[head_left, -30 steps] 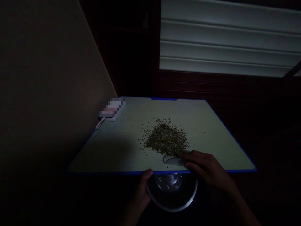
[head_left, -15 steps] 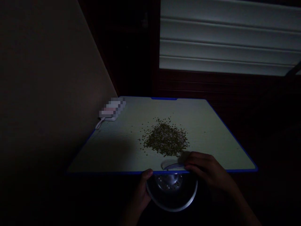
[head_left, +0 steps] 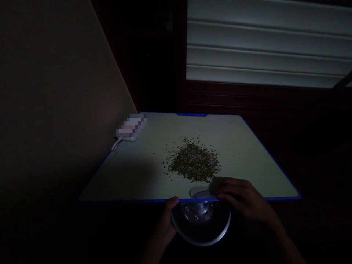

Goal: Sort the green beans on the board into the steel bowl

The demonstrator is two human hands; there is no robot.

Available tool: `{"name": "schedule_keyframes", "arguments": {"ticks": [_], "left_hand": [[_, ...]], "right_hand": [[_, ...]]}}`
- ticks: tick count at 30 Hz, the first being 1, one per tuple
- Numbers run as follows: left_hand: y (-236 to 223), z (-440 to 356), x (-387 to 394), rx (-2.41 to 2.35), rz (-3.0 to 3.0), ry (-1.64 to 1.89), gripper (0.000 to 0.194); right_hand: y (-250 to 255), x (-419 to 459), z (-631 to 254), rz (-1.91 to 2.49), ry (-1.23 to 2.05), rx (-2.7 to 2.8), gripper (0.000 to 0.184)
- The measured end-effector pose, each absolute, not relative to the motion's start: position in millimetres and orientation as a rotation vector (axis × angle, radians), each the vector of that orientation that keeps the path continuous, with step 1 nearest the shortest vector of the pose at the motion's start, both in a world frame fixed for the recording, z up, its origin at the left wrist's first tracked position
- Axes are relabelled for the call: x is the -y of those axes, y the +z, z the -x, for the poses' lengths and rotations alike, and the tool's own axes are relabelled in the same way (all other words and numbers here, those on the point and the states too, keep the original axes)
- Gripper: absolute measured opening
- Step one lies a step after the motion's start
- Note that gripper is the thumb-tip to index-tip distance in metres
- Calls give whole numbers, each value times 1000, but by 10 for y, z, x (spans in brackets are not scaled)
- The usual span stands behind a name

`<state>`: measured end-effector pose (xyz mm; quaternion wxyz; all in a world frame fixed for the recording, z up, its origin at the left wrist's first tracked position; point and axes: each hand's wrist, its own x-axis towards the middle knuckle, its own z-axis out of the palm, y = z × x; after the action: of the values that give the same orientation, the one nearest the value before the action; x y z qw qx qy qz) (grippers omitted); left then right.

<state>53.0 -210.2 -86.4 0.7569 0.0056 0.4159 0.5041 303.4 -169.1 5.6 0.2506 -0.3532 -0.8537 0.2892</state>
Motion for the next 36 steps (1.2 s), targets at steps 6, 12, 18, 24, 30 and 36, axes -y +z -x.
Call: {"name": "schedule_keyframes", "arguments": {"ticks": [6,12,18,24,30,36], "left_hand": [[-826,-530,2098,-904,30,1145,14],[-882,-517,2106,-928,1,1119,11],[-949,-505,2108,-902,0,1141,10],[-890,-504,2123,-908,-19,1124,13],[-905,-508,2131,-879,-21,1124,11],[-832,-526,2118,-908,15,1175,9]], "right_hand": [[56,1695,-3039,952,797,2325,18],[53,1698,-3036,956,800,2317,18],[52,1712,-3035,969,814,2306,16],[72,1706,-3048,958,835,2318,16],[42,1708,-3041,1005,793,2276,17],[-56,1695,-3064,1363,617,1871,39]]}}
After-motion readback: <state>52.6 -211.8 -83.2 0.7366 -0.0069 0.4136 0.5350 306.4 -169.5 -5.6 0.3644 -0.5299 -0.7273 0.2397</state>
